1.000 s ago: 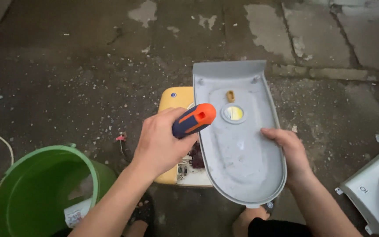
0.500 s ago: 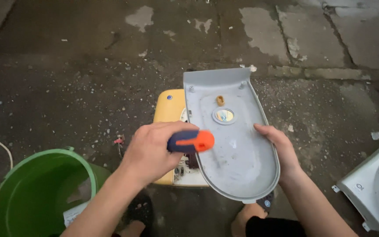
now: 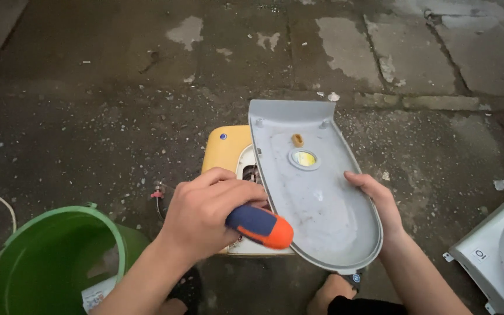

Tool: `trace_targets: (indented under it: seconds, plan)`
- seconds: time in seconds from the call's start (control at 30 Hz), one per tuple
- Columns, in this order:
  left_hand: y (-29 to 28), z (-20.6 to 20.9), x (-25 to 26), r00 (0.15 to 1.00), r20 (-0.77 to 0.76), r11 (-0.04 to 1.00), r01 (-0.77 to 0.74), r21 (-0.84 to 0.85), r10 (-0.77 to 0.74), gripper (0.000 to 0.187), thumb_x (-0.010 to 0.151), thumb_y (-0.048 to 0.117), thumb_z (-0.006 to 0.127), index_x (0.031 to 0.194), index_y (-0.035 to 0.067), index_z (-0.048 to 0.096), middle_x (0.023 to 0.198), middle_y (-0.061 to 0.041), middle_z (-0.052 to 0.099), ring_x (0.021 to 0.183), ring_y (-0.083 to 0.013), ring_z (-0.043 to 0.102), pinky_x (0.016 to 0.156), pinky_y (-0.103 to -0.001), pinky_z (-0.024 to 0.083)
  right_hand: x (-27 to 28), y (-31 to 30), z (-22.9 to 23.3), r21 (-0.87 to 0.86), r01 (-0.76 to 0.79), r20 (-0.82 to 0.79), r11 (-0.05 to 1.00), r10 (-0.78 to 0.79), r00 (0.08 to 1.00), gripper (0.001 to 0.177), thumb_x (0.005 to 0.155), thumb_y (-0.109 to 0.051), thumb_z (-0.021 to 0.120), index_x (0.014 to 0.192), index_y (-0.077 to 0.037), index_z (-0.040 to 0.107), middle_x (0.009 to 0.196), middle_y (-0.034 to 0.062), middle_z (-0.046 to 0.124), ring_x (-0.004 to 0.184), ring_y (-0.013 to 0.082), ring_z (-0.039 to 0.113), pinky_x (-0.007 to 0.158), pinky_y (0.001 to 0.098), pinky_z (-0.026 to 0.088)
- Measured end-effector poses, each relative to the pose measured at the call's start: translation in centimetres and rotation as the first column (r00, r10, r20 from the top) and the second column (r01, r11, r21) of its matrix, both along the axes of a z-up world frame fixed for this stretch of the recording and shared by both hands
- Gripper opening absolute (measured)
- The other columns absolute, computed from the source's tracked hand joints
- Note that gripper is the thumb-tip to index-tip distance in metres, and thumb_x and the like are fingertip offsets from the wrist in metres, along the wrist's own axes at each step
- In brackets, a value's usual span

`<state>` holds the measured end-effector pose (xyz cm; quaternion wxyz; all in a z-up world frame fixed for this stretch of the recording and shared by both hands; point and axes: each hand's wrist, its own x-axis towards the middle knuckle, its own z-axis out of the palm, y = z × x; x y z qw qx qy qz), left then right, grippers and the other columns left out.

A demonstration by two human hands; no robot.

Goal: Disassembling and reassembling a small water heater appliance using a screwdriver and hands.

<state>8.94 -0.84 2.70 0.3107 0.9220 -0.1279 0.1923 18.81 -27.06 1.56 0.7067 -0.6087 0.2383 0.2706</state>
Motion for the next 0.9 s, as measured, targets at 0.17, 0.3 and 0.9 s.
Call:
trace_targets:
  seconds: [0.17,0.3,0.9]
  plan:
    - [-0.6,1.6,-0.2,0.885,0.425,0.977,0.214,-0.01,-0.189,0.012,0.097,0.007,0.064,0.089,0.015,0.07,0.092,0.001,0.078,0.078,-0.0219,0.065,0.076,-0.031,0.057,0.2,-0.8,-0.4,0.066,0.081,-0.04,0.995,-0.078,0.996,0.04,0.091,-0.03,0.057,0.117,0.0,0.068,0.104,0.0178,0.071,0.088,0.0365,0.067,0.08,0.0497,0.053]
    - [-0.6,1.4,-0.4,0.881,0.422,0.968,0.248,-0.023,-0.216,0.006,0.095,0.01,0.069,0.092,0.015,0.072,0.093,0.001,0.078,0.08,-0.0224,0.068,0.072,-0.03,0.058,0.2,-0.8,-0.4,0.12,0.028,-0.036,0.992,-0.023,0.999,0.045,0.09,-0.032,0.056,0.121,-0.001,0.067,0.106,0.0174,0.071,0.089,0.0359,0.067,0.079,0.0494,0.053]
    - [0.2,-1.1,0.0,0.968,0.191,0.986,0.164,-0.002,-0.161,0.027,0.084,0.008,0.07,0.106,0.022,0.073,0.089,0.004,0.074,0.081,-0.0217,0.066,0.07,-0.033,0.054,0.4,-0.4,-0.8,0.26,-0.073,-0.031,0.963,0.084,0.996,0.077,0.089,-0.063,0.043,0.141,-0.008,0.056,0.127,0.0184,0.063,0.108,0.0404,0.06,0.096,0.0572,0.045]
